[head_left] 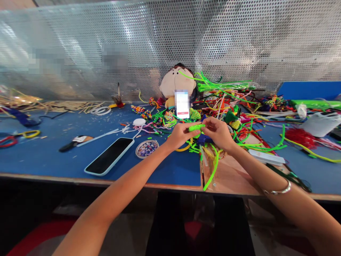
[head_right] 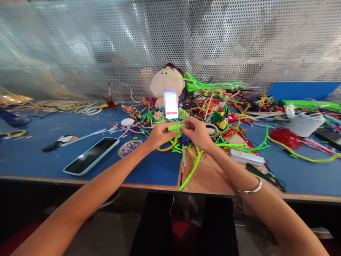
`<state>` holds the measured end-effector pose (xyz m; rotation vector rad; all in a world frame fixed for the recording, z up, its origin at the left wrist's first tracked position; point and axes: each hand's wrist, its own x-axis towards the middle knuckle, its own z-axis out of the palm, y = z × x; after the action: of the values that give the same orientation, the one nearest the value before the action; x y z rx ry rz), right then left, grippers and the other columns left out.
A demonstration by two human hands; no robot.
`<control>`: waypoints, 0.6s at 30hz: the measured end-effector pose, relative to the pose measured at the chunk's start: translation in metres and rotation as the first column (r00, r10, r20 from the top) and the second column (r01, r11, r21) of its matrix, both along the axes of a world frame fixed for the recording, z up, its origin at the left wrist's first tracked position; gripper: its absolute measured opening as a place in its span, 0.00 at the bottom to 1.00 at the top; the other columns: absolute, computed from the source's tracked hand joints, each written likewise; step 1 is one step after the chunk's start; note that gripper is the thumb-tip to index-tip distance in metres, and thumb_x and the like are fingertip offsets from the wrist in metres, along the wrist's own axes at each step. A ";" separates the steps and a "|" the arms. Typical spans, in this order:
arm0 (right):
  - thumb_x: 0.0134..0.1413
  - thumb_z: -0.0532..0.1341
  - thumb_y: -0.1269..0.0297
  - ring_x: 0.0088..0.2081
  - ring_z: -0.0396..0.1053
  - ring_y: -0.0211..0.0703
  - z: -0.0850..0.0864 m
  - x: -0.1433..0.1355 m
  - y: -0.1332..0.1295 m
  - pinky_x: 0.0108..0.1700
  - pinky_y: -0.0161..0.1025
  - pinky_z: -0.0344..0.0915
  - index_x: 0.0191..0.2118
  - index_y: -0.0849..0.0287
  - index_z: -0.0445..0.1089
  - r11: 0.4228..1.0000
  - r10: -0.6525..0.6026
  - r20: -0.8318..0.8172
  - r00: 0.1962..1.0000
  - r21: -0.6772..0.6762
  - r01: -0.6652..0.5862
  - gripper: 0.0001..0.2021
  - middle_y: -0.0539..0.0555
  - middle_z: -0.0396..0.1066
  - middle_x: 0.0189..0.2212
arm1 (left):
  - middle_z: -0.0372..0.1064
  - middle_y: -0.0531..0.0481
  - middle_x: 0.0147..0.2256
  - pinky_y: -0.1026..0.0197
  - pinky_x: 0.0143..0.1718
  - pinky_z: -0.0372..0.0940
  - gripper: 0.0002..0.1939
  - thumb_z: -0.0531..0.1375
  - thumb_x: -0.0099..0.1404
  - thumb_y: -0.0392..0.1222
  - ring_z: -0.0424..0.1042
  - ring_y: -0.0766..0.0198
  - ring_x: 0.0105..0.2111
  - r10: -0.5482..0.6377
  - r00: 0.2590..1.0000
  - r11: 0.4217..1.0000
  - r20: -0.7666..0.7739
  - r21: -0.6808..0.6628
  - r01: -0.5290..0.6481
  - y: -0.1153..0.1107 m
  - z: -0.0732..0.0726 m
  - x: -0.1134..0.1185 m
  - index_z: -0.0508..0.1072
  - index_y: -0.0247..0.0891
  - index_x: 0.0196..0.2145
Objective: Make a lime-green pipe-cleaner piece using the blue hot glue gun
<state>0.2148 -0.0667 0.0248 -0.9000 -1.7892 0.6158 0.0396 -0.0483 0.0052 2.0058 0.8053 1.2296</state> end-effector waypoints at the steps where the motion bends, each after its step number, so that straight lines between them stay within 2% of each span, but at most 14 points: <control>1: 0.46 0.60 0.66 0.26 0.60 0.33 0.000 0.000 0.000 0.29 0.34 0.60 0.31 0.58 0.64 1.000 0.010 -0.003 1.000 0.001 -0.010 0.05 0.47 0.63 0.25 | 0.76 0.48 0.30 0.66 0.29 0.64 0.27 0.62 0.56 0.55 0.70 0.67 0.28 -0.001 1.000 1.000 -0.014 0.013 0.001 0.000 -0.001 0.000 0.75 0.35 0.49; 4: 0.46 0.60 0.65 0.28 0.62 0.34 -0.001 0.000 0.000 0.32 0.36 0.62 0.32 0.58 0.64 0.999 0.038 -0.014 0.999 -0.009 -0.038 0.06 0.48 0.64 0.27 | 0.73 0.51 0.24 0.66 0.26 0.61 0.29 0.62 0.57 0.55 0.66 0.68 0.24 0.016 0.997 0.999 -0.076 0.043 -0.013 0.001 -0.002 0.000 0.72 0.36 0.52; 8: 0.47 0.60 0.65 0.31 0.64 0.36 -0.001 0.001 0.000 0.37 0.38 0.64 0.32 0.59 0.65 0.998 0.065 0.013 0.998 -0.015 -0.065 0.06 0.49 0.66 0.29 | 0.75 0.51 0.29 0.66 0.26 0.59 0.30 0.61 0.58 0.54 0.65 0.68 0.23 0.072 0.982 0.994 -0.172 0.098 -0.056 0.000 -0.001 0.000 0.70 0.34 0.54; 12: 0.47 0.60 0.65 0.32 0.65 0.37 -0.001 0.001 -0.001 0.39 0.40 0.66 0.32 0.59 0.66 0.997 0.071 0.021 0.997 -0.009 -0.070 0.05 0.50 0.67 0.30 | 0.78 0.49 0.34 0.64 0.31 0.63 0.26 0.60 0.60 0.50 0.70 0.63 0.27 0.126 0.970 0.980 -0.206 0.176 -0.090 -0.005 0.002 0.000 0.71 0.34 0.52; 15: 0.47 0.61 0.64 0.32 0.66 0.37 -0.001 0.000 -0.001 0.38 0.39 0.66 0.33 0.59 0.67 0.997 0.078 0.017 0.997 -0.010 -0.078 0.06 0.50 0.68 0.30 | 0.77 0.46 0.41 0.62 0.38 0.66 0.26 0.60 0.60 0.49 0.75 0.58 0.35 0.121 0.974 0.973 -0.191 0.215 -0.078 -0.007 0.003 -0.001 0.71 0.33 0.53; 18: 0.47 0.61 0.63 0.31 0.66 0.37 -0.001 0.000 -0.001 0.36 0.39 0.65 0.33 0.59 0.67 0.998 0.070 0.028 0.997 -0.012 -0.069 0.07 0.50 0.68 0.28 | 0.76 0.44 0.44 0.61 0.43 0.67 0.27 0.59 0.60 0.49 0.75 0.56 0.40 0.117 0.974 0.967 -0.193 0.244 -0.068 -0.009 0.003 -0.002 0.70 0.30 0.53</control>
<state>0.2146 -0.0675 0.0241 -0.8606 -1.8503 0.6611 0.0380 -0.0573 0.0081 2.3420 0.8965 1.2326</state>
